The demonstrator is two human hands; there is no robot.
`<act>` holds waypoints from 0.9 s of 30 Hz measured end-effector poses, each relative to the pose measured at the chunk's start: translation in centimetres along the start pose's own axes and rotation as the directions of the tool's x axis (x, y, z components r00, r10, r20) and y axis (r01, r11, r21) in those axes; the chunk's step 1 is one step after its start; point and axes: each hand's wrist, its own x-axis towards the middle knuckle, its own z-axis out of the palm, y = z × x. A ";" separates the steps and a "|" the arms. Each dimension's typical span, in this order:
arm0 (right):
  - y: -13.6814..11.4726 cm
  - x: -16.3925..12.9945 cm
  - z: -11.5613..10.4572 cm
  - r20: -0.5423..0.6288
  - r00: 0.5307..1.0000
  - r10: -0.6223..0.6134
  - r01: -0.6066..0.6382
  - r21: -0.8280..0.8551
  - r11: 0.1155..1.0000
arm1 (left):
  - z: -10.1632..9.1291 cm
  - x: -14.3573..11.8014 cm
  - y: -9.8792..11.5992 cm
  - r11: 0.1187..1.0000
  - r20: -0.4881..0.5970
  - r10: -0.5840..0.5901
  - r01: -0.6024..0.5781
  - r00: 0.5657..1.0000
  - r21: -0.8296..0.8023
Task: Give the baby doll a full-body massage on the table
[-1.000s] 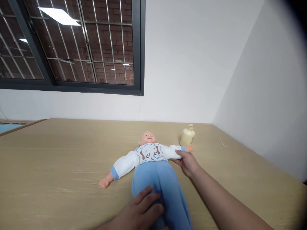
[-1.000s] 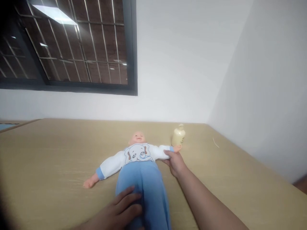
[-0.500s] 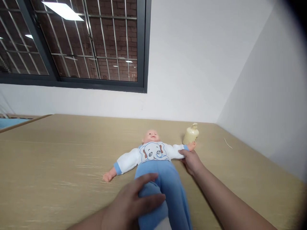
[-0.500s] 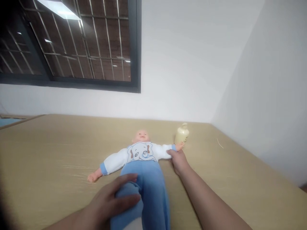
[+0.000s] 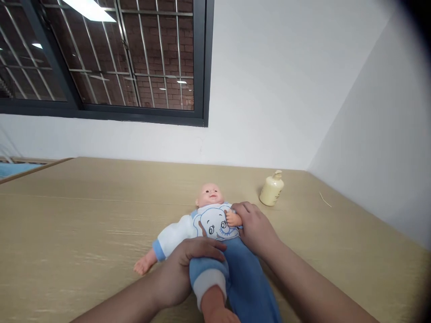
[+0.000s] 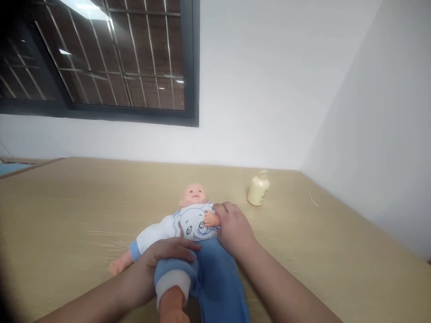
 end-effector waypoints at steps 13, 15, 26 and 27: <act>1.0 -0.3 0.7 0.094 0.992 0.089 -0.085 -0.038 0.996 | 0.3 -0.3 1.4 0.986 -0.011 0.060 -0.058 0.998 0.160; 1.5 -0.4 1.0 0.094 0.987 0.127 -0.129 0.017 0.991 | 0.5 -1.0 1.8 0.945 0.049 0.162 -0.169 0.986 0.281; 3.0 -0.7 1.8 0.062 0.964 0.259 -0.266 0.275 0.924 | 7.0 -2.1 -3.1 0.263 0.267 0.776 -0.677 0.572 0.687; 3.2 -0.8 1.9 0.052 0.961 0.270 -0.273 0.308 0.912 | 7.5 -2.2 -3.3 0.252 0.257 0.782 -0.666 0.567 0.702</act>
